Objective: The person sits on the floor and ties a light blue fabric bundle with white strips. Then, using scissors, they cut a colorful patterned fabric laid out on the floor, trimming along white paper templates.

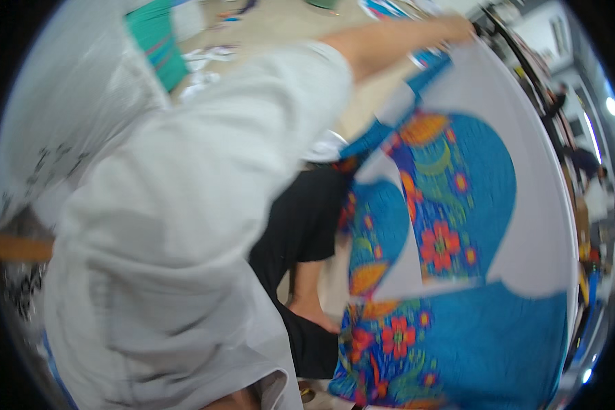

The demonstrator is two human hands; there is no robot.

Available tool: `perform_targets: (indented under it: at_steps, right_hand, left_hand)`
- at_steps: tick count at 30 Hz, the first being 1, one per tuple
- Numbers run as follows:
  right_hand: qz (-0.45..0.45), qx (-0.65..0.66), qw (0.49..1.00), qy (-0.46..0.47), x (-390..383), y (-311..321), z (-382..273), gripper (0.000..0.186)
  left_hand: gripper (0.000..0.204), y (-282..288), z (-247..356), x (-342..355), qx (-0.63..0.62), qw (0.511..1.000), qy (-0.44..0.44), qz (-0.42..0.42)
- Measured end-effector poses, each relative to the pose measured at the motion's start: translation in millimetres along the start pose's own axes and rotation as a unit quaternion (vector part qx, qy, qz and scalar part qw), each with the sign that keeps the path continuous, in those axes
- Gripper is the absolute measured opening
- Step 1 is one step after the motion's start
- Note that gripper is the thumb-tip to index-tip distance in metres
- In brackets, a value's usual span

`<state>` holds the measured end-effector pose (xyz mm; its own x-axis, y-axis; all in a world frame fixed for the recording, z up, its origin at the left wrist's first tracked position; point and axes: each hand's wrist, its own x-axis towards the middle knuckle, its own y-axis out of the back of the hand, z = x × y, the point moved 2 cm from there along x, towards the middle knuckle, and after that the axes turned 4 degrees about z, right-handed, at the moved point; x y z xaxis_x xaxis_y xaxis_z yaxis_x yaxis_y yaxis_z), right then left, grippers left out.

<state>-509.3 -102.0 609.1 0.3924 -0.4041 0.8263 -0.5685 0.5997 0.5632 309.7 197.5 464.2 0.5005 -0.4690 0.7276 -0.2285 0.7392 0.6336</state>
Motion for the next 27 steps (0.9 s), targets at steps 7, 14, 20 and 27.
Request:
perform_targets:
  at_steps: [7,14,20,27]
  right_hand:
    - [-0.174,0.196,0.941,-0.214,-47,-20,56,0.037]
    - [-0.162,0.436,0.835,-0.295,-83,-12,-28,0.033]
    - [-0.121,0.499,0.797,-0.320,-81,-35,-12,0.033]
    - [-0.186,0.500,0.785,-0.317,-48,-81,-14,0.034]
  left_hand:
    - [0.032,1,-49,34,0.048,0.992,0.057,0.102]
    - [0.034,2,-60,48,0.064,0.982,0.090,0.151]
    - [0.038,-5,-71,52,0.074,0.974,0.125,0.177]
    - [0.032,-21,-58,15,0.135,0.977,0.166,0.023]
